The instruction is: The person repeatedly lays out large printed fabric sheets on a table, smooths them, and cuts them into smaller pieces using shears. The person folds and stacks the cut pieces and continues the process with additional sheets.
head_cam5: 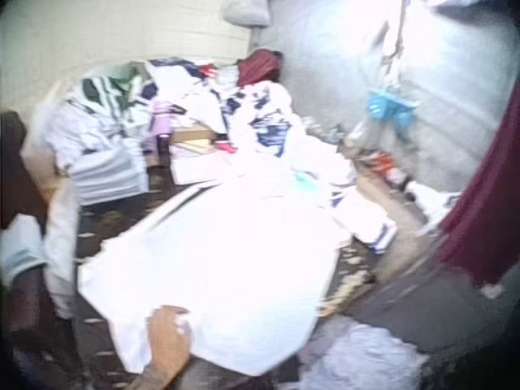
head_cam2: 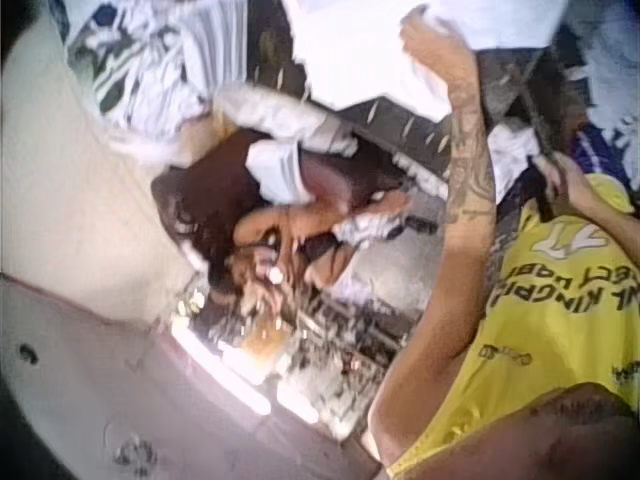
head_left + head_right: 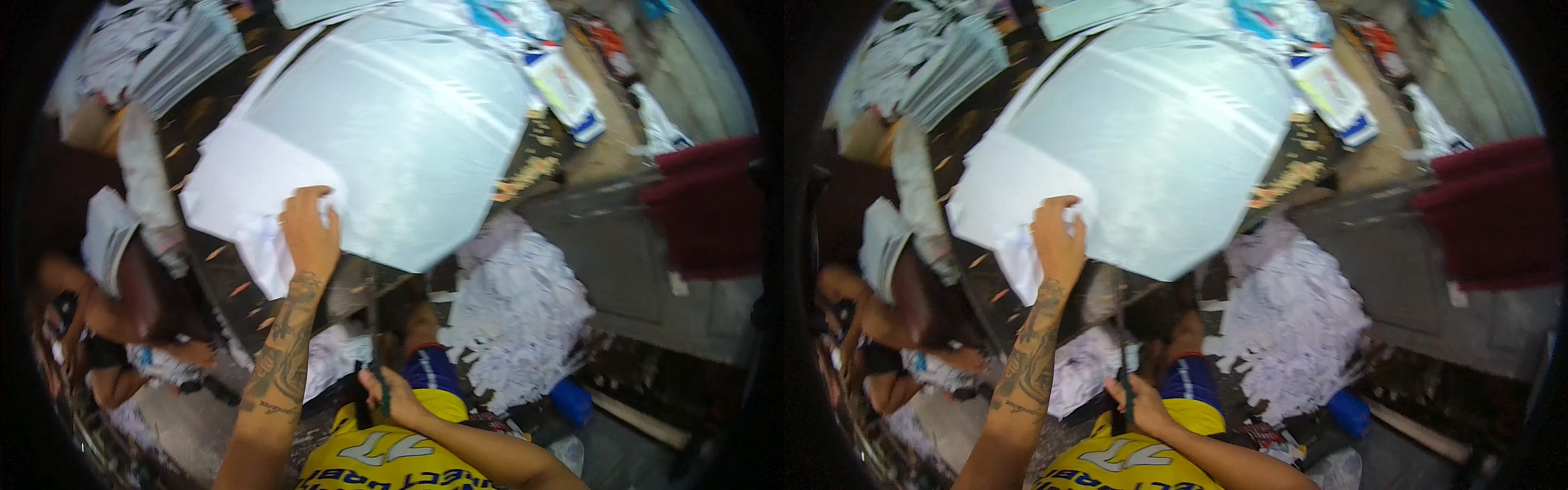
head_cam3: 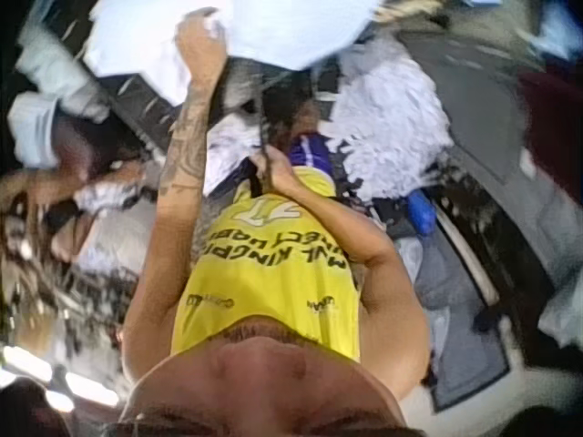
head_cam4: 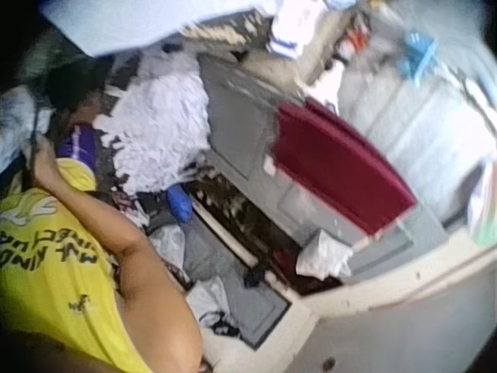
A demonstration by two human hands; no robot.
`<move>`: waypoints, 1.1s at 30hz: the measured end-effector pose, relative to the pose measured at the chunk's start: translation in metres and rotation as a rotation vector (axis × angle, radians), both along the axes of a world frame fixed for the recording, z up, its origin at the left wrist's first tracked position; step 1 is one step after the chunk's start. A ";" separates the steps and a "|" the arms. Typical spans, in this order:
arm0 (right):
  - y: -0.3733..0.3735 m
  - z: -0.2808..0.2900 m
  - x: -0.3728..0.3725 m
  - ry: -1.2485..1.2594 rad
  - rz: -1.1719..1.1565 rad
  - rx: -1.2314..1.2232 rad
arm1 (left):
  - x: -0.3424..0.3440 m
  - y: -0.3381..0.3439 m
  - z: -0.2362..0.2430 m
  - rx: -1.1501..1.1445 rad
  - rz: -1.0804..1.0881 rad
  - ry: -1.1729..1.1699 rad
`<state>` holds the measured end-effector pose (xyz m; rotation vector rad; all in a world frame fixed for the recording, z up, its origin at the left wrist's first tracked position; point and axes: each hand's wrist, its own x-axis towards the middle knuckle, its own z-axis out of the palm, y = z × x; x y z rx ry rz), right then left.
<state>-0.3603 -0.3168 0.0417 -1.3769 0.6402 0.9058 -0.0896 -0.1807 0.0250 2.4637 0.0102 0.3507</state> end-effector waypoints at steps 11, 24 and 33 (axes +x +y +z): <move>0.123 -0.003 0.030 -0.106 -0.086 0.072 | -0.007 0.091 -0.050 0.318 0.025 0.002; 0.127 -0.006 0.094 -0.043 -0.218 0.054 | -0.005 0.089 -0.044 0.319 0.024 0.045; 0.076 -0.006 0.091 0.112 -0.209 0.079 | -0.004 0.089 -0.041 0.326 0.013 0.034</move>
